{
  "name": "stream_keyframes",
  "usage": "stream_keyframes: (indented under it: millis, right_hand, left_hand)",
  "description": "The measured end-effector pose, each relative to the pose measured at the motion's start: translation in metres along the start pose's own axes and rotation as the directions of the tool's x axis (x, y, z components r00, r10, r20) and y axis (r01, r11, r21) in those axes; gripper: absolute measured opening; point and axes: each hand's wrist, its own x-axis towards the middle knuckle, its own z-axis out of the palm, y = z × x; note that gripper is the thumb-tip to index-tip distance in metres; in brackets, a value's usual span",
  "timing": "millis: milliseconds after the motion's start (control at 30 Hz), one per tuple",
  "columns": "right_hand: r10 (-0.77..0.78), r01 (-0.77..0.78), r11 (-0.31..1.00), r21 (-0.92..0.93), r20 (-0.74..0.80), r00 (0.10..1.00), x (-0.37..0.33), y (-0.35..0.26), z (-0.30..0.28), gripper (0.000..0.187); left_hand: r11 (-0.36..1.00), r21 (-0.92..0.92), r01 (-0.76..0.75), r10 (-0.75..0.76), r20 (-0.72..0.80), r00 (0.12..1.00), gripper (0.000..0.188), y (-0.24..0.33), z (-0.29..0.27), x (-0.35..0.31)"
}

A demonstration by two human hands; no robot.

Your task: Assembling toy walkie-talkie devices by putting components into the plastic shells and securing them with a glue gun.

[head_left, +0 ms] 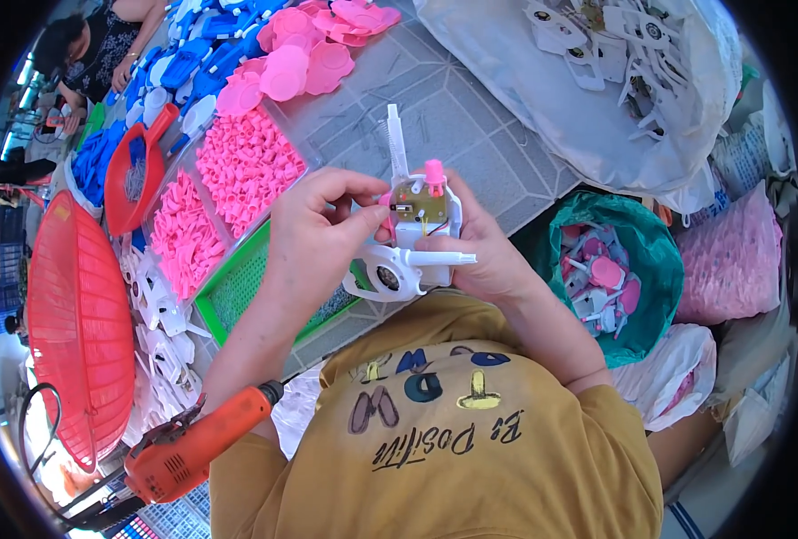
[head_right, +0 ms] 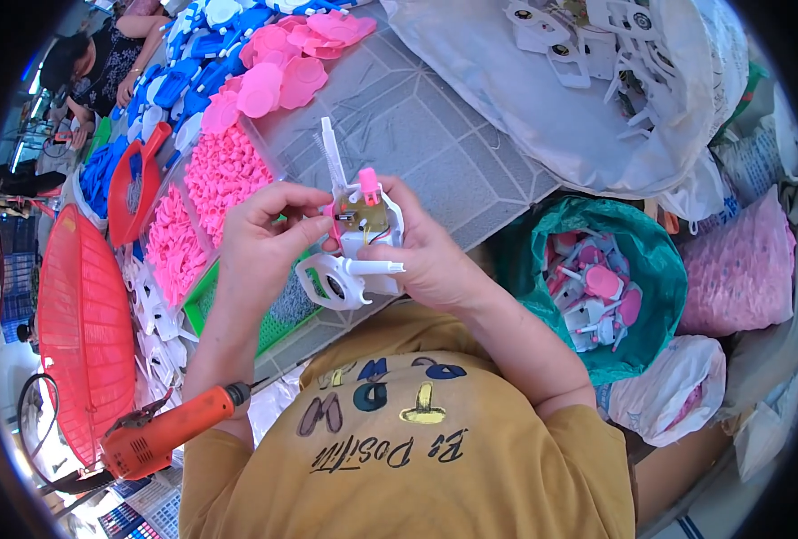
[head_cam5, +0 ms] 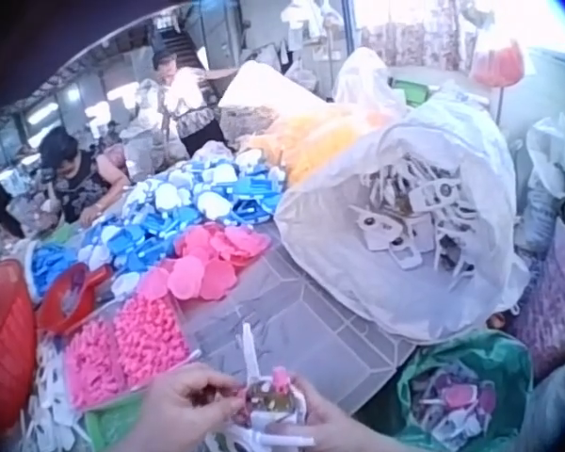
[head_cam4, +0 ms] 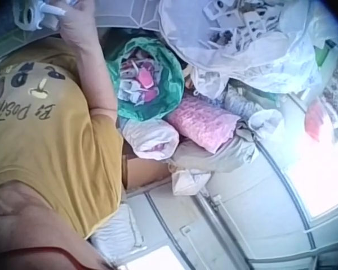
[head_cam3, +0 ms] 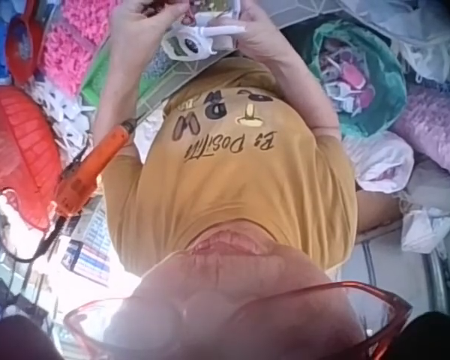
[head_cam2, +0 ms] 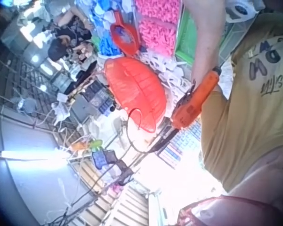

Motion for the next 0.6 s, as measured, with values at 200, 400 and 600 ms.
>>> stream_keyframes:
  millis: [200, 400, 600]
  right_hand:
    - [-0.011, 0.007, 0.998, -0.056, -0.082, 0.997, 0.002, 0.005, 0.005, 0.06]
    - [-0.044, 0.04, 0.997, -0.063, -0.079, 0.996, -0.002, 0.006, 0.006, 0.059]
    - [-0.014, 0.011, 0.999, -0.045, -0.074, 0.997, -0.003, 0.005, 0.005, 0.061]
  left_hand:
    - [0.897, 0.253, -0.363, 0.396, -0.093, 0.914, 0.023, -0.012, 0.009, 0.003]
    - [0.691, 0.555, -0.463, 0.589, -0.06, 0.806, 0.018, 0.001, 0.018, -0.002]
    - [0.71, 0.53, -0.462, 0.579, -0.067, 0.813, 0.015, -0.005, 0.02, -0.003]
